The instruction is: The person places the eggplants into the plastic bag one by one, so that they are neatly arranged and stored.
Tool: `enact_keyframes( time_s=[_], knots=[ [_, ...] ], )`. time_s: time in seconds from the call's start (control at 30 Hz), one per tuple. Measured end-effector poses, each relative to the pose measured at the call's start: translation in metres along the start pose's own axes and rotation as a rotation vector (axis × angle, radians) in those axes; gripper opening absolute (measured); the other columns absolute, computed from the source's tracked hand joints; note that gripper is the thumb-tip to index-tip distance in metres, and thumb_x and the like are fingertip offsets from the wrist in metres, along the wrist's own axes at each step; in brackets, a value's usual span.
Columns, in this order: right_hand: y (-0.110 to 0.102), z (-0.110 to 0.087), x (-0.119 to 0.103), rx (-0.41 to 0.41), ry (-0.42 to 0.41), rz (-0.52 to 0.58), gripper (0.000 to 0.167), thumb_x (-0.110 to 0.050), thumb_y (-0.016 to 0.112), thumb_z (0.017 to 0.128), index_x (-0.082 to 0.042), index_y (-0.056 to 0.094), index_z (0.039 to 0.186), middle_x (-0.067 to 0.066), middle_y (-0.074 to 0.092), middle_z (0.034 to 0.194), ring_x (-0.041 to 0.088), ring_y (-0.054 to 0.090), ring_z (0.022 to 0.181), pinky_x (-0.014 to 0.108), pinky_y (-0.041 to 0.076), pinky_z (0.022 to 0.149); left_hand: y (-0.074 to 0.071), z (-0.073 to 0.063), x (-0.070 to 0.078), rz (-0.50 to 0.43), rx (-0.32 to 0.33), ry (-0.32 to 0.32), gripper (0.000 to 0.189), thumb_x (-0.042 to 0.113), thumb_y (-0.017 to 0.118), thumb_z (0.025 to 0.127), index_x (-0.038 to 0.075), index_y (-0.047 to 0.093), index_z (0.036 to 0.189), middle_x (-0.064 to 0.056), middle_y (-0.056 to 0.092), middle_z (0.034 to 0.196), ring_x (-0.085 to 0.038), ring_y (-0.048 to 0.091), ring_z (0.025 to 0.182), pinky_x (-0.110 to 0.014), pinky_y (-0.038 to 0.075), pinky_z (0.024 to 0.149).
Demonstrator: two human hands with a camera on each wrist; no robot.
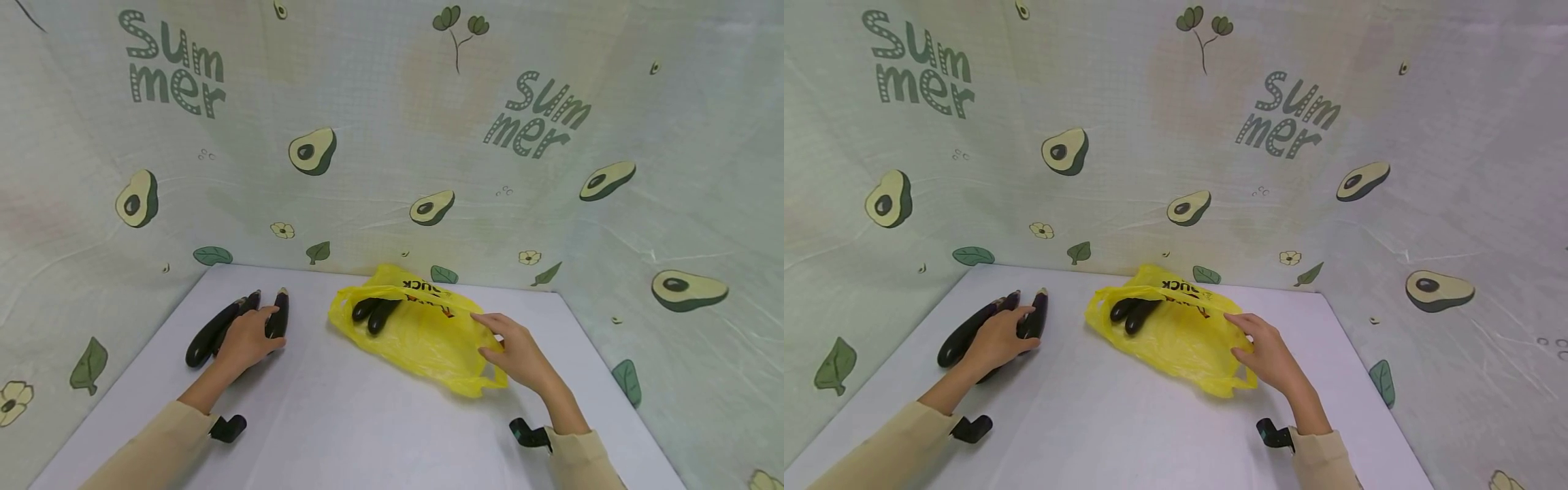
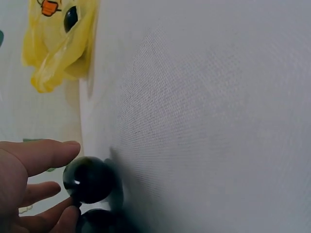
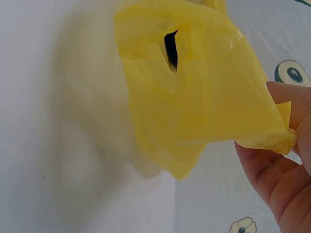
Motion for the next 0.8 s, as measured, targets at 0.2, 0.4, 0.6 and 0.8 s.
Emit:
enact_keyframes(
  time_s=[0.2,0.4,0.6,0.8],
  knots=[
    [0.002,0.000,0.001,-0.002,0.008,0.000,0.068,0.000,0.084,0.088,-0.011,0.060,0.151,0.011,0.064,0.141,0.031,0.066,0.116,0.041,0.063,0.086,-0.001,-0.001,0.001,0.011,-0.004,0.025,0.065,0.011,0.085,0.085,-0.010,0.060,0.141,-0.038,0.060,0.136,-0.056,0.056,0.126,-0.068,0.049,0.100],
    [0.003,0.001,0.000,-0.002,0.012,-0.009,0.069,0.000,0.084,0.088,-0.011,0.060,0.151,0.012,0.064,0.141,0.032,0.066,0.116,0.043,0.063,0.087,0.000,-0.003,0.004,0.009,-0.049,0.040,0.063,0.010,0.083,0.085,-0.011,0.061,0.140,-0.039,0.059,0.136,-0.051,0.062,0.117,-0.064,0.054,0.093],
    [0.004,0.001,0.001,-0.001,0.017,-0.010,0.068,0.000,0.084,0.088,-0.012,0.060,0.151,0.012,0.064,0.141,0.033,0.066,0.118,0.044,0.063,0.087,0.001,-0.005,0.009,0.026,-0.079,0.077,0.061,0.008,0.085,0.084,-0.007,0.064,0.139,-0.039,0.058,0.136,-0.051,0.063,0.115,-0.063,0.056,0.087],
    [0.005,0.001,0.001,-0.004,0.015,-0.007,0.070,0.001,0.084,0.087,-0.012,0.060,0.151,0.012,0.064,0.142,0.034,0.065,0.121,0.042,0.063,0.087,0.004,-0.008,0.010,-0.001,-0.113,0.098,0.060,0.005,0.082,0.084,-0.002,0.065,0.141,-0.042,0.053,0.143,-0.056,0.058,0.125,-0.066,0.054,0.093]
  ],
)
Point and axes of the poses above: each hand's wrist, its own z-axis towards the middle knuckle, its own y-axis out of the palm, x = y × z, the point moved 7 cm from there along z, towards the middle knuckle
